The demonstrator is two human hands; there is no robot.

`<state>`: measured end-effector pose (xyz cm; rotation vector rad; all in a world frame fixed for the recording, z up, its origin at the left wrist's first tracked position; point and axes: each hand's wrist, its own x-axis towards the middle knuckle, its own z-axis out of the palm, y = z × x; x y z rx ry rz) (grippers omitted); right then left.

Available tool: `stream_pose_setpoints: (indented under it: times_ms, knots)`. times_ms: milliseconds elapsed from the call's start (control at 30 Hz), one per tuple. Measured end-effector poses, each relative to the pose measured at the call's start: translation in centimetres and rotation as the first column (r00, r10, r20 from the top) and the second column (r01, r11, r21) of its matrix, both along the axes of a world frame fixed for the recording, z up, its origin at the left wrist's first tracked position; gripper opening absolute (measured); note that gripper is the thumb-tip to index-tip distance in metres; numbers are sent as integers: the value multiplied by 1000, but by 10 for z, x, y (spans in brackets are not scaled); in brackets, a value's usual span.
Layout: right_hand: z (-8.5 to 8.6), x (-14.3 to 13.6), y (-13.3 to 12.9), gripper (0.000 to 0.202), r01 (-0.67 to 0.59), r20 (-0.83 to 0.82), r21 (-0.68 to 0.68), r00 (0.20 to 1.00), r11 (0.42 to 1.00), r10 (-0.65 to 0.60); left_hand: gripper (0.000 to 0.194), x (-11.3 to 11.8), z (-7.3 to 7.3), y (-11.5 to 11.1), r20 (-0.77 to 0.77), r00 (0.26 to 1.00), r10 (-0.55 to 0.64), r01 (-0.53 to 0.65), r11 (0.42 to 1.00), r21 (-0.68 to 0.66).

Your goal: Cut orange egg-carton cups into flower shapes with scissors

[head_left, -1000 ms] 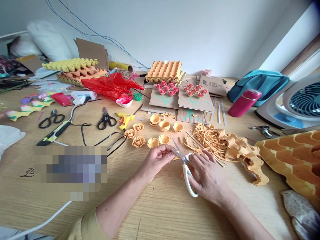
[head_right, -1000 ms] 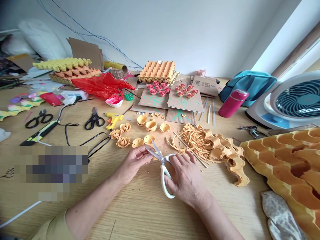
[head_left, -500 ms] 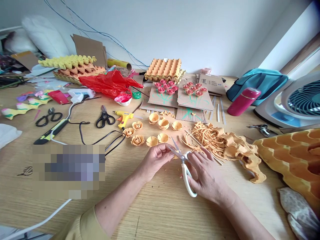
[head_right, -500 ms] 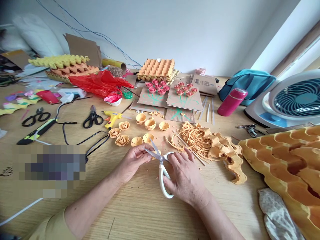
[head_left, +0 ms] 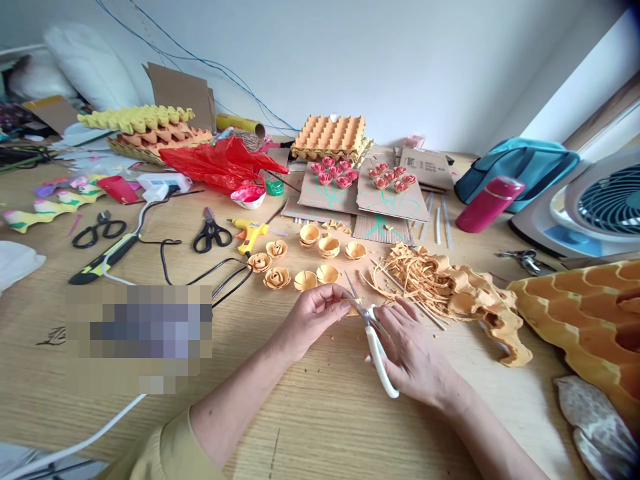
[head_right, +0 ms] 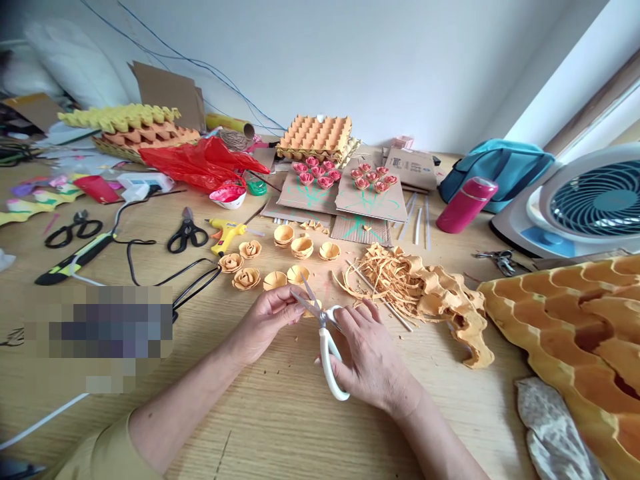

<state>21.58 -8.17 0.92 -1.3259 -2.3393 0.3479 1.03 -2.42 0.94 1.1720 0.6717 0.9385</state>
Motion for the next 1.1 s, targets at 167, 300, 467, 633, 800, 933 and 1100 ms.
stream_pose_setpoints:
  times_ms: [167, 300, 467, 633, 800, 933, 1100]
  knots:
    - [1, 0, -1, 21, 32, 48, 41, 998, 999, -34, 15, 1, 0, -1, 56, 998, -13, 13, 1000, 9]
    - [0, 0, -1, 22, 44, 68, 55, 997, 998, -48, 12, 2, 0, 0, 82, 996, -23, 21, 1000, 21]
    - [-1, 0, -1, 20, 40, 64, 89, 997, 995, -46, 13, 2, -1, -1, 89, 995, -34, 31, 999, 28]
    - [-1, 0, -1, 19, 40, 57, 99, 997, 994, -45, 15, 2, -2, -1, 72, 997, -24, 23, 1000, 15]
    - [0, 0, -2, 18, 17, 37, 90, 999, 996, -20, 18, 1, -4, -1, 60, 997, -44, 43, 999, 18]
    - [0, 1, -1, 20, 7, 24, 99, 1000, 995, -9, 18, 0, -6, -1, 65, 996, -59, 58, 998, 21]
    - [0, 1, -2, 19, 6, 19, 101, 1000, 995, -8, 16, 0, 1, -1, 63, 997, -51, 48, 998, 49]
